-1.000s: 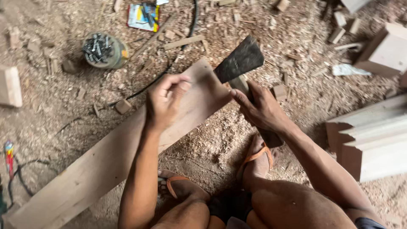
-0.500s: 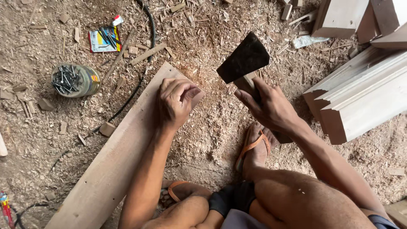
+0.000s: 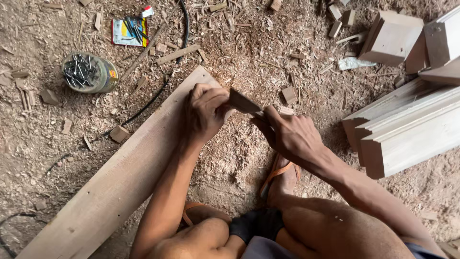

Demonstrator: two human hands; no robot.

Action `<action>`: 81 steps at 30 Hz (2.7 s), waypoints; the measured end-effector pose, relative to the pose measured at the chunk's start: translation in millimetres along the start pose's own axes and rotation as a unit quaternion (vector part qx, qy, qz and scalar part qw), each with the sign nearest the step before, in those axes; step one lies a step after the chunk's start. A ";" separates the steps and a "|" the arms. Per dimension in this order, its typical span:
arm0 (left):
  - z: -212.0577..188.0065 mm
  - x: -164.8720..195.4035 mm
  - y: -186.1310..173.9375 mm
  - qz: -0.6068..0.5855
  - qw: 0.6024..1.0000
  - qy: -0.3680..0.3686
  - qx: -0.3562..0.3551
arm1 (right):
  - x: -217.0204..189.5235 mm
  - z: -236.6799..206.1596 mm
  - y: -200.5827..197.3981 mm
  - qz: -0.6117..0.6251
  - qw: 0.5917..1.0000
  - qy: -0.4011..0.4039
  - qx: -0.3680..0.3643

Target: The person sits on the workshop floor and hammers nails into wooden frame assemblies using a small hatchet-style hammer. They hold each frame steady with one hand, drive nails at the corners, reposition the frame, and set it aside while reaching for the next piece.

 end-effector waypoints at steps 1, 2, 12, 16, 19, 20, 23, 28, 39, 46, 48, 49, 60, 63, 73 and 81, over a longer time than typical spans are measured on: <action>2.1 -0.1 -1.4 0.023 1.000 0.012 -0.005 | -1.2 -1.2 -6.8 0.018 1.000 -0.006 0.013; 2.5 0.8 -5.4 0.045 0.999 0.022 -0.014 | -3.0 -4.6 -12.3 0.039 0.999 -0.010 0.021; 3.7 -67.3 -59.3 0.071 0.881 -0.432 -0.177 | 0.4 9.7 11.7 0.123 0.979 -0.124 0.110; -8.5 -73.6 -47.7 0.085 0.880 -0.396 -0.247 | 18.8 19.5 7.5 0.043 0.999 -0.001 0.014; -5.2 -83.7 -42.8 0.176 0.919 -0.327 -0.130 | 19.6 -8.9 -32.6 0.187 0.966 -0.105 0.141; -3.5 -86.4 -42.6 0.216 0.927 -0.298 -0.073 | 21.4 -14.7 -39.8 0.216 0.952 -0.135 0.170; -17.3 -100.8 -29.5 0.168 0.914 -0.347 -0.127 | 20.7 -8.6 -24.6 0.182 0.963 -0.139 0.143; -21.5 -93.3 -38.2 0.194 0.924 -0.311 -0.115 | 13.2 40.3 24.2 -0.038 0.991 -0.114 0.066; -19.9 -95.7 -35.3 0.096 0.903 -0.369 -0.200 | 21.3 32.4 40.7 0.057 0.992 -0.100 0.045; -13.7 -95.3 -29.3 0.232 0.942 -0.229 -0.076 | 30.6 18.5 3.8 0.235 0.953 -0.149 0.120; -16.8 -99.1 -27.4 0.255 0.932 -0.242 -0.086 | 22.7 16.1 10.7 0.176 0.973 -0.128 0.072; -22.7 -105.1 -22.3 0.192 0.921 -0.310 -0.138 | 17.4 18.7 16.0 0.143 0.981 -0.118 0.055; -5.4 -79.8 -52.0 0.081 0.921 -0.343 -0.163 | 4.7 25.8 -2.3 0.031 0.979 -0.153 0.130; -4.4 -78.1 -51.3 0.072 0.917 -0.352 -0.170 | 18.5 34.7 35.8 -0.117 0.992 -0.024 -0.027; -26.7 -93.7 -36.4 0.076 0.916 -0.339 -0.198 | 31.9 9.0 27.7 0.085 0.934 -0.268 0.220; -30.9 -97.7 -14.5 0.110 0.943 -0.287 -0.127 | 12.7 15.4 13.3 0.072 0.970 -0.186 0.136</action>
Point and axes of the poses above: each hand's wrist, its own z-axis towards the middle knuckle, its own y-axis out of the palm, x = y × z, the point moved 5 cm from there along z, towards the middle knuckle, and after that the axes turned 7 degrees about y, right-handed, at the moved point
